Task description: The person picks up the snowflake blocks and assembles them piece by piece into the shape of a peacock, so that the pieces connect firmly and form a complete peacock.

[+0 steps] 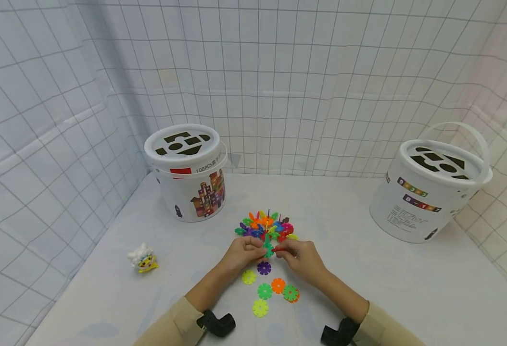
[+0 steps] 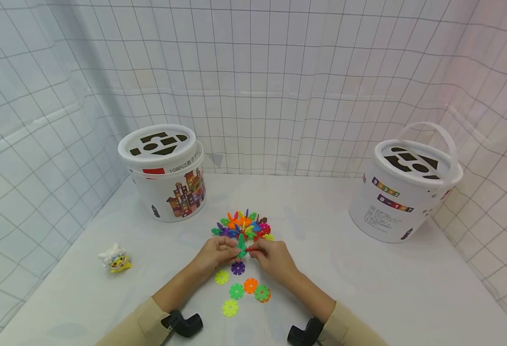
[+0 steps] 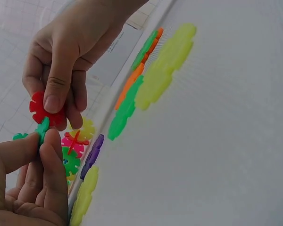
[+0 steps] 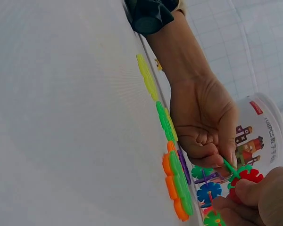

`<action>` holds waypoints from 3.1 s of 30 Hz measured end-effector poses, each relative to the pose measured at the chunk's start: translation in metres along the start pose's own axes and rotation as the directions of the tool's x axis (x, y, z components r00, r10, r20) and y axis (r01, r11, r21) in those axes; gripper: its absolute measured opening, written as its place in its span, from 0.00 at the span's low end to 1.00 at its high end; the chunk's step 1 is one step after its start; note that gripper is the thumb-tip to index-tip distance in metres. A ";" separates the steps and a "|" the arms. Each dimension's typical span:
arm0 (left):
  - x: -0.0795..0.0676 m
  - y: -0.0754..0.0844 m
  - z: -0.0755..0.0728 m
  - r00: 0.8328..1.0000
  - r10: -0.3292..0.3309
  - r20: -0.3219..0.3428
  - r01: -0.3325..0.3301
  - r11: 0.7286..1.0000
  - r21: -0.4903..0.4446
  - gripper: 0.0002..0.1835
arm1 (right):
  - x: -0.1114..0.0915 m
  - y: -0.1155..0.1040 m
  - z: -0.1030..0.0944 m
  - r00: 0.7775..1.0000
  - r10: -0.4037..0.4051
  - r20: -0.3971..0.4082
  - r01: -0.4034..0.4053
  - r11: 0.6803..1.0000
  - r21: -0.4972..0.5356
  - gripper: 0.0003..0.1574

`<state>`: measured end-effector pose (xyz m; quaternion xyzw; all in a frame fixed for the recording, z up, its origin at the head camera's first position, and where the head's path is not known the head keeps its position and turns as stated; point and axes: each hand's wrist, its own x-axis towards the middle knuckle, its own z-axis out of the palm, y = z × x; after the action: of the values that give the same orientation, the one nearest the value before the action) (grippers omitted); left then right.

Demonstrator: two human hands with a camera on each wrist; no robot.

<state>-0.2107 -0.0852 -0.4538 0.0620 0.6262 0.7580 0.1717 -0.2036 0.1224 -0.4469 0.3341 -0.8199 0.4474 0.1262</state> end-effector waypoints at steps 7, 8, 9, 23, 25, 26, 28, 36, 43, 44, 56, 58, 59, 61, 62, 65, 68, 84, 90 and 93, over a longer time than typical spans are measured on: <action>0.000 0.000 -0.003 0.998 0.037 0.055 -0.039 0.998 0.048 0.03 | 0.000 0.002 0.004 0.997 -0.075 0.015 0.076 0.996 -0.049 0.03; 0.000 -0.001 -0.002 0.998 0.035 0.054 -0.038 0.998 0.049 0.03 | 0.000 0.003 0.004 0.997 -0.072 0.020 0.073 0.996 -0.053 0.03; 0.000 -0.001 -0.002 0.998 0.035 0.052 -0.037 0.998 0.051 0.03 | 0.001 0.003 0.004 0.997 -0.070 0.024 0.071 0.996 -0.056 0.03; 0.005 -0.001 -0.001 1.000 0.021 0.021 -0.021 0.999 0.025 0.11 | 0.002 0.004 -0.004 0.985 0.172 0.018 -0.172 0.985 0.011 0.12; 0.005 -0.002 -0.003 0.998 0.046 0.047 -0.046 0.999 0.000 0.18 | 0.001 0.005 -0.003 0.971 0.231 0.057 -0.231 0.973 -0.006 0.10; 0.005 -0.002 -0.003 0.996 0.062 0.070 -0.061 0.998 -0.004 0.22 | 0.001 0.005 -0.003 0.964 0.253 0.084 -0.252 0.968 -0.020 0.09; 0.004 -0.002 -0.004 0.990 0.080 0.121 -0.079 0.997 -0.010 0.29 | 0.001 0.005 -0.002 0.953 0.267 0.142 -0.264 0.964 -0.040 0.07; 0.000 0.000 -0.003 0.991 0.066 0.114 -0.060 0.997 -0.057 0.17 | 0.003 0.000 0.009 0.935 0.238 0.264 -0.215 0.970 -0.113 0.12; -0.001 0.003 0.001 1.000 0.004 0.031 0.001 0.987 -0.162 0.07 | 0.009 -0.006 0.016 0.909 0.275 0.313 -0.250 0.961 -0.118 0.12; -0.001 0.003 0.002 1.000 0.001 0.020 0.002 0.985 -0.170 0.06 | 0.009 -0.007 0.016 0.906 0.280 0.317 -0.258 0.960 -0.109 0.12; 0.000 0.007 0.009 0.988 0.035 -0.153 -0.040 0.999 -0.030 0.06 | 0.006 -0.007 0.004 0.901 0.366 0.233 -0.393 0.916 0.078 0.08; 0.000 0.007 0.009 0.988 0.031 -0.151 -0.036 0.999 -0.033 0.05 | 0.004 -0.006 0.001 0.923 0.341 0.178 -0.364 0.925 0.111 0.07; 0.000 0.007 0.009 0.988 0.030 -0.154 -0.036 0.999 -0.037 0.05 | 0.004 -0.005 -0.001 0.932 0.327 0.153 -0.347 0.929 0.128 0.07; -0.001 0.008 0.009 0.988 0.035 -0.150 -0.041 0.998 -0.041 0.05 | 0.004 -0.015 -0.006 0.950 0.293 0.112 -0.306 0.943 0.131 0.05; -0.001 0.008 0.008 0.989 0.038 -0.142 -0.044 0.998 -0.043 0.05 | 0.005 -0.020 -0.008 0.957 0.274 0.096 -0.285 0.948 0.139 0.05; -0.002 0.006 0.006 0.994 0.045 -0.096 -0.052 0.996 -0.072 0.06 | 0.007 -0.037 -0.015 0.974 0.220 0.053 -0.225 0.963 0.149 0.05; -0.002 0.005 0.004 0.998 0.053 -0.046 -0.058 0.991 -0.117 0.08 | 0.008 -0.044 -0.018 0.986 0.166 0.018 -0.167 0.975 0.145 0.06; 0.001 0.003 -0.001 0.999 -0.002 0.041 0.004 0.999 -0.044 0.15 | 0.006 -0.036 -0.018 0.993 0.114 0.015 -0.114 0.964 0.239 0.06; 0.001 0.004 -0.005 0.996 -0.020 0.089 0.025 0.998 -0.059 0.17 | 0.005 -0.033 -0.018 0.992 0.118 0.036 -0.123 0.950 0.288 0.05; 0.001 0.004 -0.007 0.994 -0.021 0.107 0.028 0.998 -0.061 0.17 | 0.005 -0.031 -0.016 0.992 0.115 0.043 -0.123 0.941 0.314 0.02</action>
<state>-0.2146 -0.0915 -0.4511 0.0890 0.5931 0.7706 0.2158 -0.1879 0.1218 -0.4155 0.3051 -0.7580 0.5755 0.0340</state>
